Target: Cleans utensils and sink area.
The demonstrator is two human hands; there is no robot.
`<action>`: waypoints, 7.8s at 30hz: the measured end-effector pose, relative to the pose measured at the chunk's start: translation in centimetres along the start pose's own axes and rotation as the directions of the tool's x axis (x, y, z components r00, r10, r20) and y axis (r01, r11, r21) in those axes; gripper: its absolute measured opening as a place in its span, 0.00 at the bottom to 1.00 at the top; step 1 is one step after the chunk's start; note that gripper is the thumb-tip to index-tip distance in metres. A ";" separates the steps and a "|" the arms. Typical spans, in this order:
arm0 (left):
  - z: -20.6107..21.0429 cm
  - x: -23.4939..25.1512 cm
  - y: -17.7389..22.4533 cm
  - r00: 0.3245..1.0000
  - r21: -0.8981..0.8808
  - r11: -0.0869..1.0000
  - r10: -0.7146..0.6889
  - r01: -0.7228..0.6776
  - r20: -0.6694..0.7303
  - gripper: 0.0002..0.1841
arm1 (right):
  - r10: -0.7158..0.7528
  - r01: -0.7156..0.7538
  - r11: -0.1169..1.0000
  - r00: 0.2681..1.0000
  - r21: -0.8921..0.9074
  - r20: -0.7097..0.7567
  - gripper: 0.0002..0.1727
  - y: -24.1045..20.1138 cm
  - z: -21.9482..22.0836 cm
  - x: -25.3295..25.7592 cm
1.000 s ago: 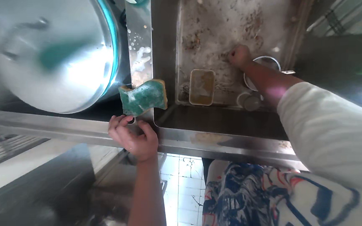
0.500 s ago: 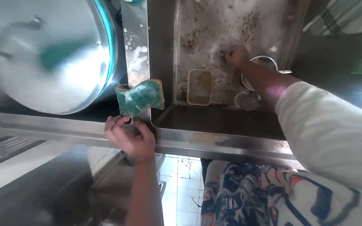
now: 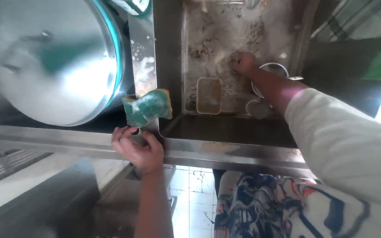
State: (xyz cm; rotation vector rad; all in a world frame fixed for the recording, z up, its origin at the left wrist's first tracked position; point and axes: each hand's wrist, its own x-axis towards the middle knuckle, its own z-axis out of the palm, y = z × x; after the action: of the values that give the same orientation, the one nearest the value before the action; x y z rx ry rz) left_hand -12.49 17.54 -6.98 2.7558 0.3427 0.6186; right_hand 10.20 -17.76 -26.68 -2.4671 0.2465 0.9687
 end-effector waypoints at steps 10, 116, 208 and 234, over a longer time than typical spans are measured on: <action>-0.1 0.0 0.0 1.000 -0.003 1.000 -0.003 0.003 0.010 0.16 | 0.038 -0.037 0.998 0.999 0.054 -0.016 0.23 0.1 0.3 -0.1; 0.0 -0.1 0.0 1.000 0.010 1.000 -0.012 0.012 -0.014 0.16 | 0.091 -0.091 0.996 0.996 -0.018 0.012 0.27 -0.6 -0.6 -0.1; 0.2 -0.1 0.1 0.999 -0.019 1.000 -0.009 0.008 -0.050 0.15 | 0.000 0.000 0.999 1.000 -0.046 -0.007 0.20 0.4 -0.2 0.7; 0.3 -0.5 0.2 0.995 -0.027 0.996 -0.089 0.088 -0.034 0.15 | 0.000 0.000 0.989 1.000 -0.149 0.002 0.23 -0.4 -0.6 0.5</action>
State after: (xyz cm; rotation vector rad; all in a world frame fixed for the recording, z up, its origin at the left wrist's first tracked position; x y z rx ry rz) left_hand -12.77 17.19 -7.33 2.6917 0.4595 0.6443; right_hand 11.05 -17.65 -26.48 -2.6004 0.1788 1.0233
